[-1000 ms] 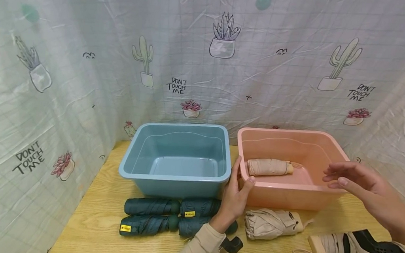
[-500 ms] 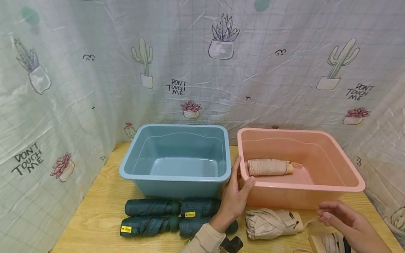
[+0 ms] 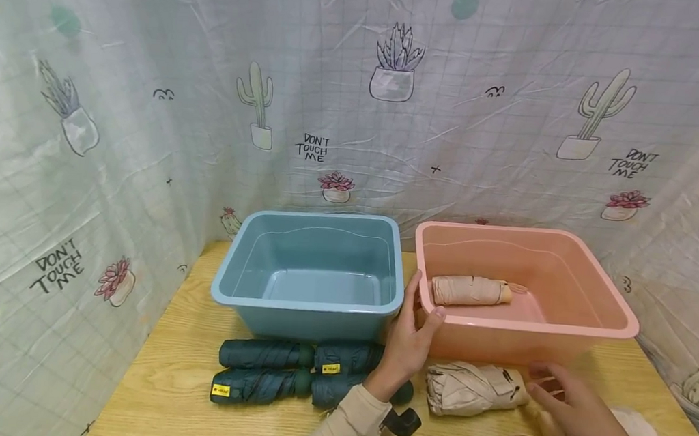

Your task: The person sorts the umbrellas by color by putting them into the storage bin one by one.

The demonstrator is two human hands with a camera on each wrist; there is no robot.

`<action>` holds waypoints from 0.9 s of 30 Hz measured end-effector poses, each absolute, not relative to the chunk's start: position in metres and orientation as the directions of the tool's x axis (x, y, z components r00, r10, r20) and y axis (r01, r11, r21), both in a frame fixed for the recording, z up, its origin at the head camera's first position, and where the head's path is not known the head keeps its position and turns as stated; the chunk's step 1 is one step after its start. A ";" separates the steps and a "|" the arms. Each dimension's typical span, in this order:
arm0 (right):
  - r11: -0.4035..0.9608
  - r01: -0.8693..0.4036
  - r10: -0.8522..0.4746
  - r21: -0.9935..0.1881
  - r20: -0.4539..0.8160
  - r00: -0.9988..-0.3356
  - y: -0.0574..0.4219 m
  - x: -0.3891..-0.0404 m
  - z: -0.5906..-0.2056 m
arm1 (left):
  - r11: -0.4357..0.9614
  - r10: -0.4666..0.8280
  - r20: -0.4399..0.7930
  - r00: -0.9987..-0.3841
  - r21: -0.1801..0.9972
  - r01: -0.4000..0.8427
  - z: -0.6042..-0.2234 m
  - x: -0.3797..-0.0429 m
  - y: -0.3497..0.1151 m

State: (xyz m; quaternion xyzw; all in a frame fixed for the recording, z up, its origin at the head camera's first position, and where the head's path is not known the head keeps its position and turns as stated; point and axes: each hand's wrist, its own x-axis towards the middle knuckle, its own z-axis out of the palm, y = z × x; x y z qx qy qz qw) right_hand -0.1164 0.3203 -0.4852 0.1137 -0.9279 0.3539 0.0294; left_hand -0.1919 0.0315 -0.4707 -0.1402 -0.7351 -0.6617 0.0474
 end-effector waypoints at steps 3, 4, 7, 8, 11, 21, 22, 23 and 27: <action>0.728 -0.174 -0.211 -0.663 0.024 -0.977 0.318 -0.118 -0.486 | 0.084 0.142 0.254 -0.957 0.960 0.268 -0.471 -0.192 0.032; 0.732 -0.156 -0.218 -0.663 -0.010 -0.976 0.318 -0.119 -0.486 | 0.082 0.144 0.253 -0.957 0.961 0.266 -0.471 -0.192 0.032; 0.746 -0.099 -0.213 -0.659 -0.095 -0.972 0.316 -0.122 -0.487 | 0.070 0.149 0.251 -0.956 0.962 0.264 -0.471 -0.192 0.032; 0.748 -0.095 -0.215 -0.657 -0.105 -0.971 0.316 -0.123 -0.488 | 0.067 0.149 0.249 -0.957 0.963 0.261 -0.470 -0.191 0.032; 0.745 -0.087 -0.218 -0.662 -0.118 -0.969 0.315 -0.126 -0.490 | 0.063 0.150 0.251 -0.956 0.963 0.262 -0.471 -0.192 0.032; 0.636 -0.157 -0.384 -0.756 -0.133 -0.914 0.321 -0.135 -0.497 | 0.041 0.152 0.260 -0.953 0.962 0.269 -0.472 -0.193 0.032; 0.619 -0.171 -0.407 -0.767 -0.127 -0.905 0.321 -0.135 -0.498 | 0.042 0.153 0.262 -0.953 0.962 0.271 -0.472 -0.193 0.032; 0.613 -0.184 -0.422 -0.768 -0.121 -0.898 0.321 -0.136 -0.499 | 0.044 0.154 0.262 -0.953 0.962 0.271 -0.472 -0.193 0.032; 0.564 -0.236 -0.490 -0.791 -0.090 -0.867 0.324 -0.138 -0.501 | 0.053 0.151 0.265 -0.952 0.960 0.276 -0.472 -0.194 0.033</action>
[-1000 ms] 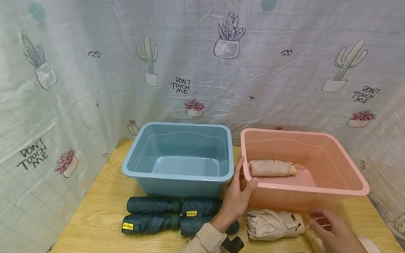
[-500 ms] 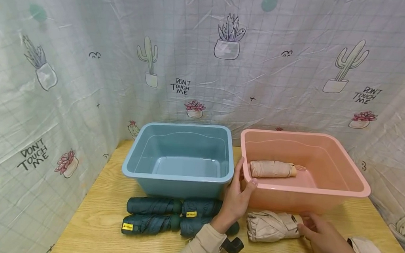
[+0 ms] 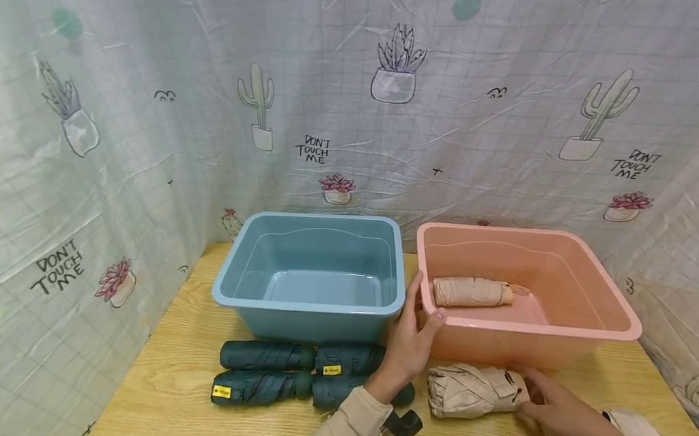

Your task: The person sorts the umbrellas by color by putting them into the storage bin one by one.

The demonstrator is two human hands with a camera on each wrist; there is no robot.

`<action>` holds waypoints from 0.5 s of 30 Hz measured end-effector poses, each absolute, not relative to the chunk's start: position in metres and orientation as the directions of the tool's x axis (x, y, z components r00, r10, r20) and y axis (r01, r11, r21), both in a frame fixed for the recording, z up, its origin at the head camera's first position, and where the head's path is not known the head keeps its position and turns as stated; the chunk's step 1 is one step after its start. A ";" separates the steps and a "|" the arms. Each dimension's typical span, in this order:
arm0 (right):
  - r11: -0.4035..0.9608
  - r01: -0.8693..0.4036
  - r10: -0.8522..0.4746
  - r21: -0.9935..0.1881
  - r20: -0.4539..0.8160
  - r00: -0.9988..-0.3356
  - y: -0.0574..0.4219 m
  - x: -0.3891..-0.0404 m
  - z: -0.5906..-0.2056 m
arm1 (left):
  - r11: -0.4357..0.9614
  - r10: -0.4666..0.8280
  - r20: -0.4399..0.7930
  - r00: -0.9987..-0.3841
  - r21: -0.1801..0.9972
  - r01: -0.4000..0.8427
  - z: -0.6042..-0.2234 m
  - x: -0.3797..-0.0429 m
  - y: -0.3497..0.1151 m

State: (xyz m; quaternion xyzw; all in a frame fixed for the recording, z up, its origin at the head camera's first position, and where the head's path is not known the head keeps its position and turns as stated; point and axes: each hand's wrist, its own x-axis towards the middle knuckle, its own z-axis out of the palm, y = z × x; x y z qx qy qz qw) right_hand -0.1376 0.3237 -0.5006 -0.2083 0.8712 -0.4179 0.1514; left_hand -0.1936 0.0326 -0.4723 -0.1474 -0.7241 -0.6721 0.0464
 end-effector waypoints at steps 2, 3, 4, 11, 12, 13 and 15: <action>0.533 -0.221 -0.510 -0.817 -0.101 -0.854 0.325 -0.138 -0.501 | 0.058 0.148 0.265 -0.953 0.959 0.276 -0.472 -0.194 0.033; 0.511 -0.211 -0.521 -0.833 -0.106 -0.847 0.325 -0.139 -0.502 | 0.058 0.148 0.265 -0.953 0.959 0.276 -0.472 -0.193 0.033; 0.512 -0.206 -0.518 -0.834 -0.109 -0.848 0.325 -0.139 -0.502 | 0.061 0.148 0.264 -0.953 0.959 0.275 -0.472 -0.193 0.033; 0.613 -0.235 -0.452 -0.755 -0.091 -0.887 0.325 -0.141 -0.507 | 0.063 0.152 0.256 -0.955 0.961 0.268 -0.472 -0.193 0.032; 0.620 -0.237 -0.448 -0.748 -0.090 -0.890 0.326 -0.141 -0.507 | 0.065 0.151 0.256 -0.955 0.961 0.268 -0.472 -0.193 0.032; 0.630 -0.235 -0.441 -0.740 -0.092 -0.893 0.326 -0.140 -0.506 | 0.065 0.152 0.255 -0.955 0.961 0.267 -0.472 -0.192 0.032; 0.652 -0.239 -0.421 -0.719 -0.081 -0.904 0.326 -0.139 -0.503 | 0.064 0.155 0.256 -0.954 0.961 0.268 -0.472 -0.193 0.033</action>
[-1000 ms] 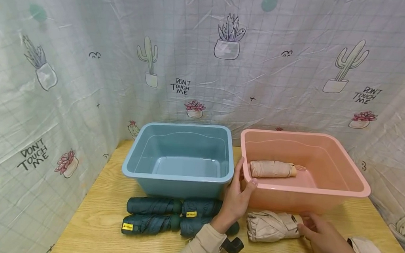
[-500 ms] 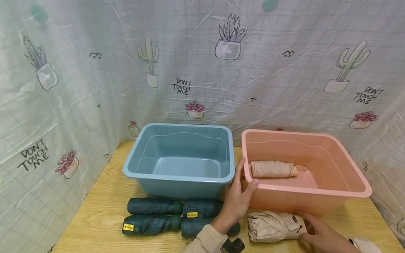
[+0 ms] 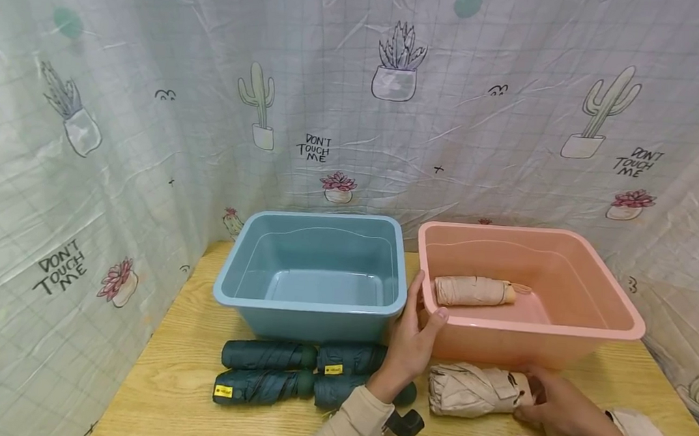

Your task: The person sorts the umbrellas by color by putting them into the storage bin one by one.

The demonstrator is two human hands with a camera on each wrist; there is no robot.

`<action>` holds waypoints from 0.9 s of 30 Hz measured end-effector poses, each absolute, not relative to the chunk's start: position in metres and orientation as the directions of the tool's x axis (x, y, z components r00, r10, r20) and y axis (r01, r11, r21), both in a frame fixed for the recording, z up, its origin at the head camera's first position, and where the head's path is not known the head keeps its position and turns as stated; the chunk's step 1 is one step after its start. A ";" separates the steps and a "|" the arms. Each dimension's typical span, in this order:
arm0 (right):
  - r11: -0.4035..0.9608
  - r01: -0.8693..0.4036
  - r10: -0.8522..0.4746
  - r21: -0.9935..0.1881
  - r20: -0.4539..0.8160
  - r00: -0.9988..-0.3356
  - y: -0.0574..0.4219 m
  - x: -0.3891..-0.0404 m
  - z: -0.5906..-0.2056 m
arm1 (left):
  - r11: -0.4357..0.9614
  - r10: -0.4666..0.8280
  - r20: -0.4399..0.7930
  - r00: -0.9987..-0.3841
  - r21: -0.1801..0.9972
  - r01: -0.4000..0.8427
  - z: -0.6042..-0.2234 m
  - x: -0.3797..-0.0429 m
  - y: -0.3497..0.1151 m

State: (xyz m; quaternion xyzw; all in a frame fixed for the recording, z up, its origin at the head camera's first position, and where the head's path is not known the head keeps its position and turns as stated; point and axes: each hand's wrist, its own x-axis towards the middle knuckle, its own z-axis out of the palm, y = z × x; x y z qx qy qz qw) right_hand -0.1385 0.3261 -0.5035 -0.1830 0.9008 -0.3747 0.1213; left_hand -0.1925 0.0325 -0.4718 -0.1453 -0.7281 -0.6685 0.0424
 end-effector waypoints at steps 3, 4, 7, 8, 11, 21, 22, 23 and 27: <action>0.642 -0.254 -0.415 -0.724 -0.049 -0.909 0.325 -0.137 -0.500 | 0.065 0.156 0.253 -0.955 0.962 0.266 -0.471 -0.192 0.032; 0.631 -0.258 -0.417 -0.732 -0.039 -0.908 0.324 -0.137 -0.499 | 0.066 0.157 0.252 -0.955 0.962 0.265 -0.471 -0.192 0.032; 0.567 -0.267 -0.445 -0.779 -0.017 -0.896 0.323 -0.137 -0.499 | 0.057 0.161 0.251 -0.954 0.963 0.263 -0.471 -0.192 0.032; 0.544 -0.273 -0.455 -0.793 -0.006 -0.890 0.323 -0.137 -0.499 | 0.055 0.161 0.252 -0.954 0.963 0.264 -0.472 -0.192 0.032; 0.473 -0.274 -0.482 -0.837 0.015 -0.876 0.322 -0.137 -0.499 | 0.041 0.164 0.257 -0.953 0.963 0.267 -0.472 -0.193 0.032; 0.307 0.018 -0.430 -0.951 -0.156 -0.889 0.318 -0.133 -0.488 | 0.038 0.166 0.255 -0.952 0.964 0.265 -0.471 -0.192 0.032; 0.312 0.068 -0.413 -0.948 -0.199 -0.889 0.318 -0.133 -0.486 | 0.037 0.165 0.256 -0.952 0.963 0.265 -0.471 -0.192 0.032; 0.311 0.103 -0.405 -0.945 -0.230 -0.885 0.317 -0.133 -0.485 | 0.038 0.164 0.257 -0.952 0.963 0.267 -0.471 -0.192 0.032; 0.297 0.169 -0.404 -0.940 -0.284 -0.870 0.317 -0.133 -0.484 | 0.042 0.160 0.257 -0.953 0.963 0.267 -0.471 -0.191 0.032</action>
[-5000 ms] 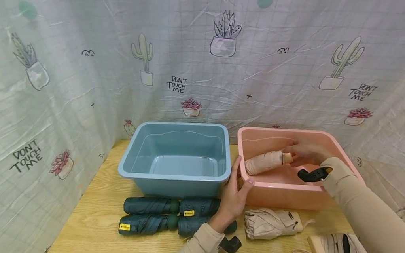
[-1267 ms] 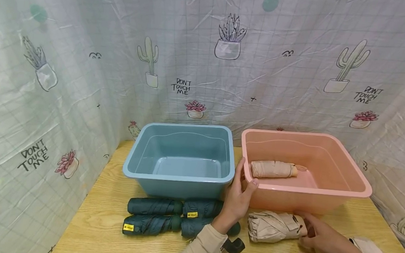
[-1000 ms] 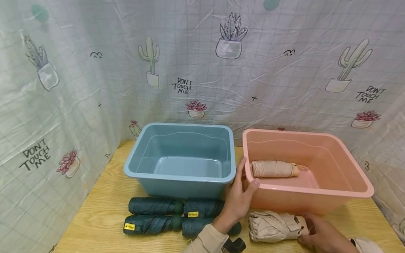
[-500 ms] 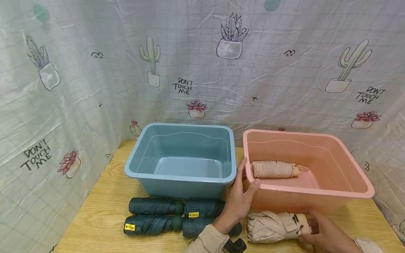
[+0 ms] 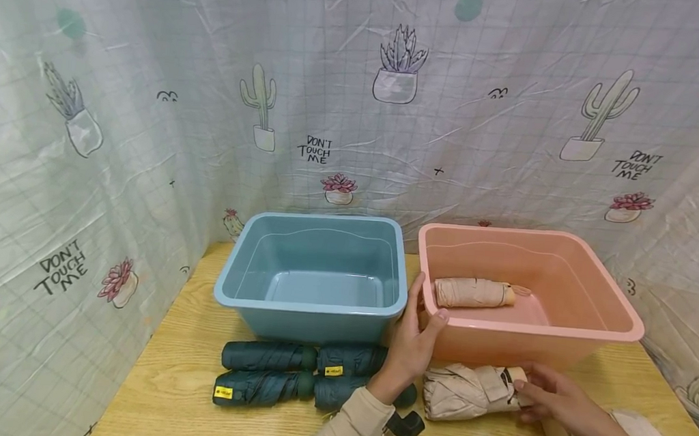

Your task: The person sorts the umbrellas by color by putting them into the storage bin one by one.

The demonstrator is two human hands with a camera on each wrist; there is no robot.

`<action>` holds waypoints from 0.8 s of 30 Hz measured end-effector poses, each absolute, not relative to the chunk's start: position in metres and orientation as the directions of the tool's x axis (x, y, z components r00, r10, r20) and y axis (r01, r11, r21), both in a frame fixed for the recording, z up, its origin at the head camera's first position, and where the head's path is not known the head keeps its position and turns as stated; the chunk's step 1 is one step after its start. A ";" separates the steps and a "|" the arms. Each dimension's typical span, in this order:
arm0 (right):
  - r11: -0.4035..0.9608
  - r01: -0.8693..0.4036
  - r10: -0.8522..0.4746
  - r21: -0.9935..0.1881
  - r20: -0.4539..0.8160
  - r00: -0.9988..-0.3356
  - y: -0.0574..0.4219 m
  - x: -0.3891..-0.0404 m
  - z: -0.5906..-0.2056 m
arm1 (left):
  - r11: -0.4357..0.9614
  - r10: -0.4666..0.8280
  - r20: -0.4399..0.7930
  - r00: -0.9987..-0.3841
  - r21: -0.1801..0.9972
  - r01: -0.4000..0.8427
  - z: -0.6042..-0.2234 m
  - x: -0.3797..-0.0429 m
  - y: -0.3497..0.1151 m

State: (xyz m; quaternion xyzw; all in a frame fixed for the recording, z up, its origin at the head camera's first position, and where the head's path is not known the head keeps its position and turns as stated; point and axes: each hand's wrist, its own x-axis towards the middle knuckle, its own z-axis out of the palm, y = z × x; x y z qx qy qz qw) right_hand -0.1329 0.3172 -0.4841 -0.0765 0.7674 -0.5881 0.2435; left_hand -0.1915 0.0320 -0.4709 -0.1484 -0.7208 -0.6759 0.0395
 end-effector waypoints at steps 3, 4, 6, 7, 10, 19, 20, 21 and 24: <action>0.258 0.170 -0.435 -0.951 -0.271 -0.859 0.320 -0.132 -0.486 | 0.045 0.157 0.255 -0.954 0.963 0.265 -0.471 -0.191 0.032; 0.240 0.167 -0.449 -0.956 -0.261 -0.854 0.321 -0.132 -0.487 | 0.044 0.157 0.255 -0.954 0.963 0.265 -0.471 -0.191 0.032; 0.212 0.165 -0.469 -0.963 -0.248 -0.848 0.322 -0.132 -0.489 | 0.042 0.156 0.253 -0.955 0.964 0.263 -0.471 -0.191 0.032; 0.204 0.165 -0.474 -0.965 -0.245 -0.846 0.322 -0.132 -0.489 | 0.039 0.157 0.252 -0.955 0.964 0.261 -0.470 -0.191 0.032; 0.186 0.167 -0.496 -0.968 -0.239 -0.835 0.323 -0.132 -0.489 | 0.036 0.156 0.252 -0.955 0.965 0.260 -0.470 -0.191 0.032; 0.107 0.222 -0.539 -0.969 -0.244 -0.806 0.325 -0.134 -0.490 | 0.058 0.148 0.263 -0.953 0.960 0.273 -0.469 -0.191 0.031; 0.097 0.224 -0.541 -0.970 -0.240 -0.806 0.325 -0.135 -0.491 | 0.055 0.150 0.263 -0.953 0.960 0.274 -0.469 -0.191 0.031; 0.087 0.222 -0.541 -0.971 -0.233 -0.808 0.325 -0.135 -0.491 | 0.054 0.152 0.264 -0.953 0.960 0.274 -0.469 -0.191 0.031; 0.074 0.229 -0.537 -0.971 -0.232 -0.811 0.325 -0.135 -0.491 | 0.047 0.157 0.263 -0.952 0.961 0.273 -0.469 -0.191 0.032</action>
